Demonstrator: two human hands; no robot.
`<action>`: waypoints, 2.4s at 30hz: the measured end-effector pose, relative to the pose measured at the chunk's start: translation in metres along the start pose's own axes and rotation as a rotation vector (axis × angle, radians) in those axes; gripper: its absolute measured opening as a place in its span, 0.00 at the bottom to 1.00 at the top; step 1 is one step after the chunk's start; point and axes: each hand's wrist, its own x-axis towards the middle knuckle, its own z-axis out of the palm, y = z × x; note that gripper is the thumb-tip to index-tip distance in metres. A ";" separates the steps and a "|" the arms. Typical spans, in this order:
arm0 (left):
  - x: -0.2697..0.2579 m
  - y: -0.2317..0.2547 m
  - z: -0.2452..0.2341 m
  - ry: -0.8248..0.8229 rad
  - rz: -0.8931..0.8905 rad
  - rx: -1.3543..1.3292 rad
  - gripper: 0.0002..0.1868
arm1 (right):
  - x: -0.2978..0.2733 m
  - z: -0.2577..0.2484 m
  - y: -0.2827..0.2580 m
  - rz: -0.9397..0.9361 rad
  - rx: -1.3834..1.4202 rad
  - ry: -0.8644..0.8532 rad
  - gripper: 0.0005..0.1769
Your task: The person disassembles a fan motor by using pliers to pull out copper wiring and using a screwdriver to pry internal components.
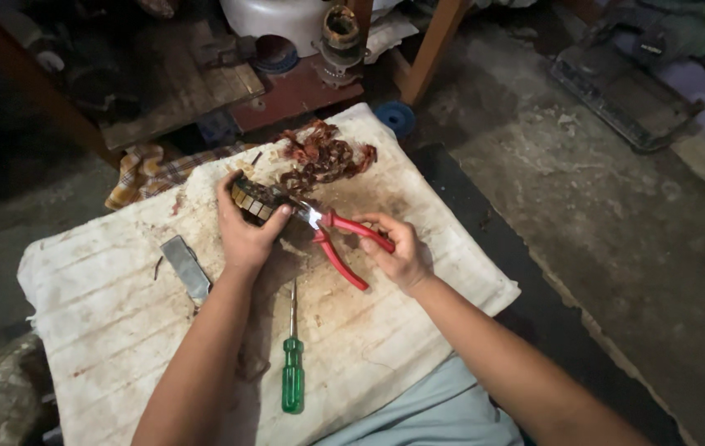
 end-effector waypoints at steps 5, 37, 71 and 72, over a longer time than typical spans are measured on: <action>0.000 -0.004 0.002 0.013 0.010 -0.003 0.45 | 0.000 -0.001 0.005 -0.039 -0.109 0.037 0.21; 0.000 -0.020 0.004 -0.057 0.034 -0.044 0.50 | 0.046 -0.018 -0.040 -0.585 -0.804 -0.013 0.12; 0.002 -0.026 0.006 0.005 0.026 -0.024 0.45 | 0.054 -0.014 -0.033 0.076 -1.149 -0.518 0.57; 0.003 -0.028 0.006 0.004 -0.033 -0.091 0.44 | 0.056 -0.013 -0.020 0.420 -0.752 -0.546 0.55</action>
